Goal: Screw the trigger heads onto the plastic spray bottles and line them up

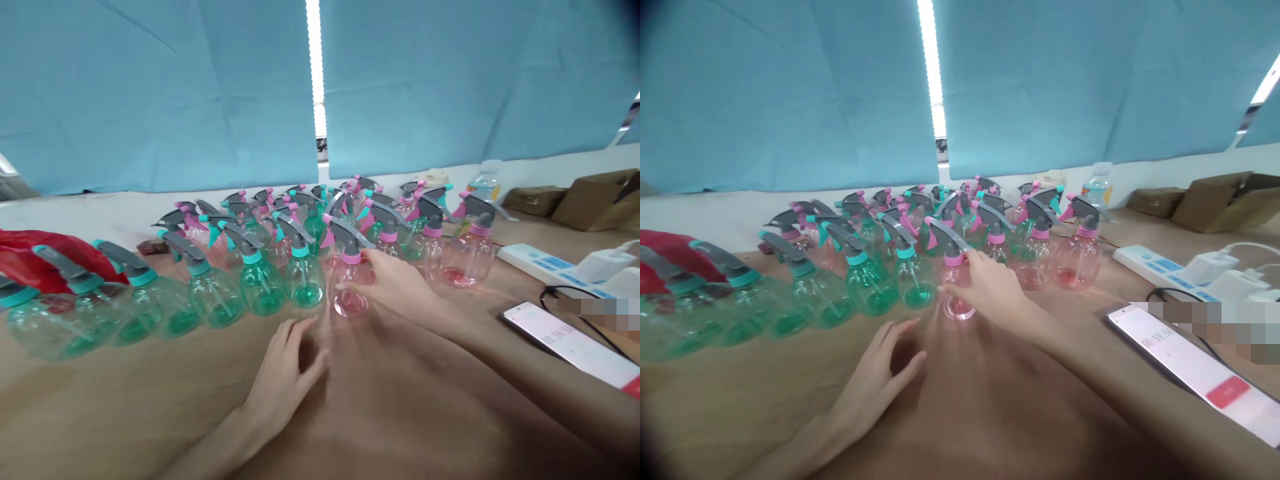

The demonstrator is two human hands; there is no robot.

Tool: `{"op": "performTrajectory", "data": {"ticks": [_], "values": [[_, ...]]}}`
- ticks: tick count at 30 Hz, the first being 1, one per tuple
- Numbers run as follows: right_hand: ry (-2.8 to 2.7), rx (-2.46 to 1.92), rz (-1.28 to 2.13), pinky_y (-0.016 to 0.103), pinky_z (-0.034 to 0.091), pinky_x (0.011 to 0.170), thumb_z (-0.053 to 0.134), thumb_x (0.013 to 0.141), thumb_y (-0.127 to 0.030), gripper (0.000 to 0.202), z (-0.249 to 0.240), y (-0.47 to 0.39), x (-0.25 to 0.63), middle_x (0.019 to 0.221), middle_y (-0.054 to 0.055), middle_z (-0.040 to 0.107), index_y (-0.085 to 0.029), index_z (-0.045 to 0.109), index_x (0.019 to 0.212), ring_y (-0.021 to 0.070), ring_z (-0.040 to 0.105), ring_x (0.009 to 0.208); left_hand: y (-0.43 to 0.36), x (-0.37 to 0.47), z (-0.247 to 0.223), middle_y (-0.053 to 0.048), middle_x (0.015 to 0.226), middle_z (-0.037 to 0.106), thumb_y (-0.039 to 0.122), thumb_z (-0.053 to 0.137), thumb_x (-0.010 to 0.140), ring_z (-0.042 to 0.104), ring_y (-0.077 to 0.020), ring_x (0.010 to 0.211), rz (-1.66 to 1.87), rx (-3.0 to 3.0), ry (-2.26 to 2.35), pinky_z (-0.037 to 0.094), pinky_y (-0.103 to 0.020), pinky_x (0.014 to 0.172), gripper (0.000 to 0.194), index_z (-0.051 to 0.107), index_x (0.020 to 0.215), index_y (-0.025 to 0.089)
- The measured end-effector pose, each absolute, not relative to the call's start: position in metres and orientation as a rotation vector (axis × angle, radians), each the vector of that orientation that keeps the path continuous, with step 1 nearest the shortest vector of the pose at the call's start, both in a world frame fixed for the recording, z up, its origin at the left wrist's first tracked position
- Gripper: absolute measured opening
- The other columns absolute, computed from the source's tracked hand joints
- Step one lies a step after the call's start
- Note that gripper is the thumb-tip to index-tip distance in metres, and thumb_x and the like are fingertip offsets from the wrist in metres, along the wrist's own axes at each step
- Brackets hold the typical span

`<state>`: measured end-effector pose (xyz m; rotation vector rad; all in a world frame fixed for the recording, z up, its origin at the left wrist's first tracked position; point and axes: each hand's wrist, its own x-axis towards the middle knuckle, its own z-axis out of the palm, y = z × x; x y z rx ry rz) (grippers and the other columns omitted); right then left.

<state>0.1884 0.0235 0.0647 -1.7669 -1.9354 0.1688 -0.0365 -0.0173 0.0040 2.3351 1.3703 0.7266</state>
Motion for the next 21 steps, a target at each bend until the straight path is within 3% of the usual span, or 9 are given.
{"op": "performTrajectory", "data": {"ticks": [5, 8, 13, 17, 21], "values": [[-2.066, -1.694, 0.248, 0.034, 0.043, 0.056, 0.055, 0.074, -0.065, 0.052, 0.077, -0.022, 0.193, 0.089, 0.006, 0.066, -0.021, 0.058, 0.101, 0.0252, 0.063, 0.076, -0.015, -0.009, -0.004, -0.009, 0.141, 0.039, 0.039, 0.066, 0.081, 0.038, -0.0287, 0.13, 0.862, 2.222, 1.237, 0.033, -0.048, 0.105, 0.072, 0.026, 0.139, 0.026], [-2.172, -1.614, 0.26, 0.037, 0.045, 0.065, 0.055, 0.076, -0.062, 0.047, 0.085, -0.042, 0.197, 0.094, 0.006, 0.064, -0.023, 0.06, 0.101, 0.0255, 0.061, 0.085, -0.019, 0.004, -0.007, -0.011, 0.143, 0.039, 0.04, 0.073, 0.075, 0.041, -0.0306, 0.128, 0.854, 2.151, 1.105, 0.036, -0.05, 0.104, 0.086, 0.021, 0.142, 0.026], [-2.087, -1.358, 0.532, 0.035, 0.047, 0.074, 0.066, 0.073, -0.049, 0.033, 0.087, -0.041, 0.206, 0.096, 0.003, 0.063, -0.024, 0.061, 0.094, 0.0214, 0.059, 0.089, -0.027, 0.011, -0.001, -0.011, 0.142, 0.04, 0.039, 0.075, 0.073, 0.041, -0.0328, 0.128, 0.808, 2.126, 1.066, 0.036, -0.054, 0.103, 0.084, 0.025, 0.14, 0.026], [-1.82, -1.175, 0.859, 0.029, 0.047, 0.066, 0.073, 0.068, -0.036, 0.042, 0.078, -0.027, 0.207, 0.09, -0.001, 0.062, -0.024, 0.055, 0.104, 0.0153, 0.058, 0.078, -0.028, 0.014, 0.005, -0.008, 0.141, 0.041, 0.041, 0.075, 0.074, 0.04, -0.0323, 0.129, 0.781, 2.167, 0.967, 0.035, -0.054, 0.103, 0.083, 0.026, 0.14, 0.03], [-1.712, -1.093, 0.864, 0.028, 0.045, 0.064, 0.071, 0.072, -0.037, 0.036, 0.072, -0.021, 0.198, 0.086, -0.002, 0.059, -0.025, 0.057, 0.103, 0.0139, 0.054, 0.073, -0.025, 0.019, 0.005, -0.011, 0.141, 0.041, 0.045, 0.077, 0.071, 0.038, -0.0349, 0.129, 0.775, 2.18, 0.926, 0.033, -0.055, 0.104, 0.087, 0.028, 0.141, 0.027]]}}
